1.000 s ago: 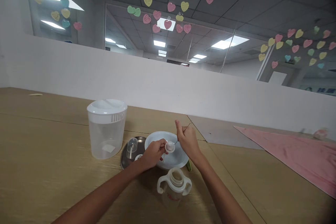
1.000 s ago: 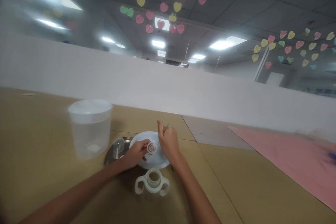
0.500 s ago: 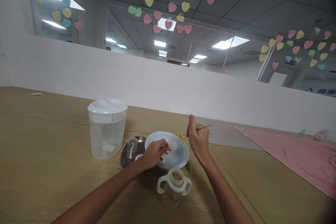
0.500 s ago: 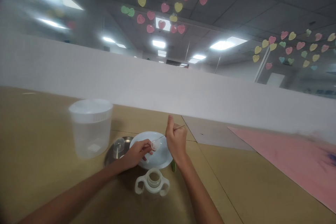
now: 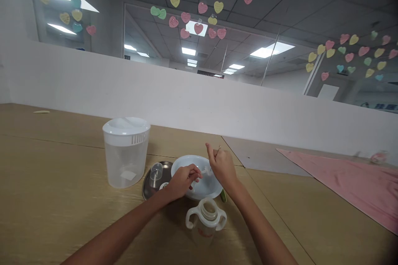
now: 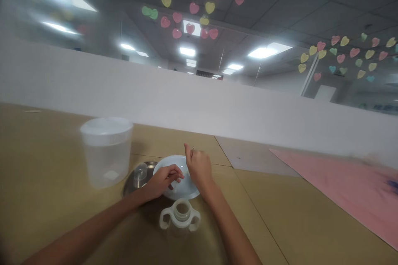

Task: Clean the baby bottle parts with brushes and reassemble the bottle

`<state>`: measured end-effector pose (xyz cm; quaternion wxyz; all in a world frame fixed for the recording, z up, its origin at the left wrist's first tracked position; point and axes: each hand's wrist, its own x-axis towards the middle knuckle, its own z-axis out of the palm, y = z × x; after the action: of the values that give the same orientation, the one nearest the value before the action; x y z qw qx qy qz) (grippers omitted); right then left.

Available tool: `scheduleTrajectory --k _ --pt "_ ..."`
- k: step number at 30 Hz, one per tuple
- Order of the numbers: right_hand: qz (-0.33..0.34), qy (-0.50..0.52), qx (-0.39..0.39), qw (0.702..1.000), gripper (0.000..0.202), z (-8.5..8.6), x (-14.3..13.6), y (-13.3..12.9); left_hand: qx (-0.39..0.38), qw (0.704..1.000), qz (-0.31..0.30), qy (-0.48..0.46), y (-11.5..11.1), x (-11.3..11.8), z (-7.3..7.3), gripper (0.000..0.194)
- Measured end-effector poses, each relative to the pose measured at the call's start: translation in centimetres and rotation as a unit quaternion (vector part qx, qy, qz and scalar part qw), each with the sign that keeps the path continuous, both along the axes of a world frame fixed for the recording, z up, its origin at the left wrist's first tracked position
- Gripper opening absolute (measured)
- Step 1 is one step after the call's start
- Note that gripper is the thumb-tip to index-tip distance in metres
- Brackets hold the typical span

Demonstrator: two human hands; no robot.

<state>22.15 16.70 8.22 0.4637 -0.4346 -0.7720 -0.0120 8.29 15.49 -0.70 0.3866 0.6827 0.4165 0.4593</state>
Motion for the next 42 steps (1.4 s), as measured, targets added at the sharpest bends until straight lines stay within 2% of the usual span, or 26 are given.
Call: scheduleTrajectory --k 3,5,8,11,14,18,20,24,27,35,39,42 --pt "0.006 0.052 0.011 0.999 0.061 0.0 0.0 -0.1 0.007 1.0 0.003 0.007 -0.1 0.0 0.1 0.025" --pt "0.03 0.083 -0.033 0.996 0.063 0.2 0.1 -0.3 0.02 1.0 0.007 0.022 -0.1 0.0 0.1 0.025" --pt "0.047 0.046 -0.081 0.995 0.065 0.4 0.1 -0.3 0.018 1.0 0.011 0.022 -0.1 0.1 0.0 0.025" --pt "0.011 -0.003 -0.033 0.999 0.063 0.1 -0.1 0.0 0.008 1.0 0.008 0.01 0.0 0.1 0.1 0.024" --pt "0.007 0.025 -0.002 1.0 0.062 -0.3 -0.3 0.0 0.005 1.0 0.012 0.017 -0.1 0.1 0.2 0.024" --pt "0.062 0.069 -0.073 0.993 0.064 0.0 -0.1 -0.1 0.009 1.0 0.011 0.02 0.0 0.1 0.1 0.025" --pt "0.059 0.093 -0.085 0.99 0.064 0.2 0.2 -0.2 0.008 1.0 0.006 0.012 0.1 0.1 0.0 0.024" --pt "0.004 0.184 0.008 0.983 0.061 0.9 0.8 -0.6 0.01 1.0 0.009 0.017 0.1 0.0 -0.1 0.023" --pt "0.012 0.203 0.02 0.979 0.061 1.3 1.1 -1.0 0.012 1.0 0.011 0.019 -0.1 0.0 0.0 0.023" --pt "0.02 0.162 -0.023 0.986 0.06 0.5 0.5 -0.4 0.015 1.0 0.004 0.014 0.0 0.0 -0.1 0.023" --pt "0.045 0.088 -0.078 0.992 0.061 0.2 0.2 -0.1 0.024 0.999 0.01 0.025 0.1 -0.1 -0.2 0.024" --pt "0.013 0.059 -0.033 0.998 0.06 0.0 0.1 0.0 0.015 1.0 0.006 0.009 0.2 0.0 -0.3 0.025"
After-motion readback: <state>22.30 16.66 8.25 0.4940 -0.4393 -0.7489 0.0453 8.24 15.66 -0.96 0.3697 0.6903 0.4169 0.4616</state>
